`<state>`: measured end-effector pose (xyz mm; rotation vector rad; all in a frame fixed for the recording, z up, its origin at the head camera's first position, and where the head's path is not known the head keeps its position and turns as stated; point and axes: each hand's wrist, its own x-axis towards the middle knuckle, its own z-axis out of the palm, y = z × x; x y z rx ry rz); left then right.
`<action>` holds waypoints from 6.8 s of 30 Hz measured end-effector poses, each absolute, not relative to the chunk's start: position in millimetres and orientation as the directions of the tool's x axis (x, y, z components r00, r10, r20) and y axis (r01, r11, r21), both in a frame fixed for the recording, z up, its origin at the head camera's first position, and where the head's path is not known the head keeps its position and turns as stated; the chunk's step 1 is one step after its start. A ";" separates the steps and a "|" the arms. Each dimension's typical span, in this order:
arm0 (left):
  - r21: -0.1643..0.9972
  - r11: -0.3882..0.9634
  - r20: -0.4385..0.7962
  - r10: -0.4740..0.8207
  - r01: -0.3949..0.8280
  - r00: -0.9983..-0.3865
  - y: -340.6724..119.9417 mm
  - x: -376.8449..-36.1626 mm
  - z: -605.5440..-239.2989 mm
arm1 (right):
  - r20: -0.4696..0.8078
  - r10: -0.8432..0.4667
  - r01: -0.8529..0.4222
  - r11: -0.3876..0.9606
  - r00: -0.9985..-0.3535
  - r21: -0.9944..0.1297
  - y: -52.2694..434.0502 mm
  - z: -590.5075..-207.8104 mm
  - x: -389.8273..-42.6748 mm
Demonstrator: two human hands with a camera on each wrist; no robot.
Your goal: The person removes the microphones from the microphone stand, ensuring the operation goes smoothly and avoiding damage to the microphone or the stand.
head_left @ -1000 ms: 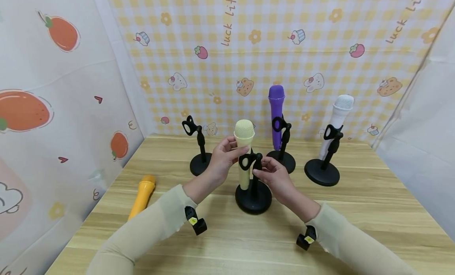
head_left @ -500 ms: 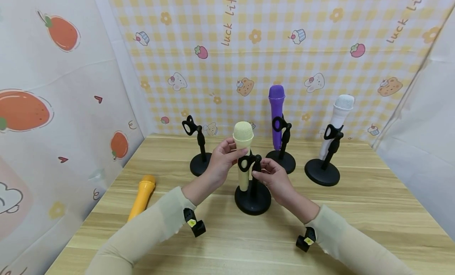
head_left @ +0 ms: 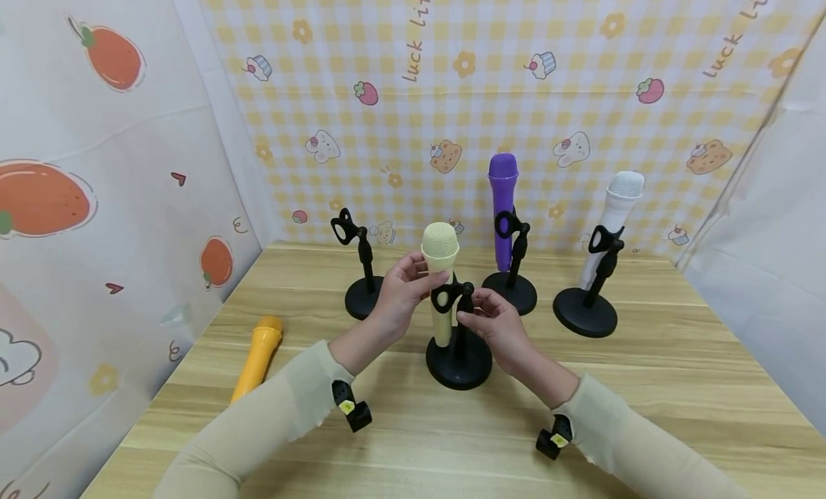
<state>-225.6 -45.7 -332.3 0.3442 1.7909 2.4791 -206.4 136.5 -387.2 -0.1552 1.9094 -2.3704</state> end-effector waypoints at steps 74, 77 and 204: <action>0.957 -0.181 0.245 0.075 0.228 -0.967 -41.4 -226.4 -336.0 | 0.197 -0.137 -0.188 -0.073 -0.971 -0.979 140.7 -391.1 -208.6; 0.956 -0.188 0.242 0.075 0.225 -0.967 -41.3 -226.2 -336.0 | 0.193 -0.135 -0.184 -0.079 -0.972 -0.980 140.9 -391.4 -208.3; 0.867 -0.451 0.281 0.094 0.211 -0.955 -65.7 -230.0 -318.7 | 0.200 -0.133 -0.193 -0.066 -0.971 -0.979 141.9 -394.1 -209.5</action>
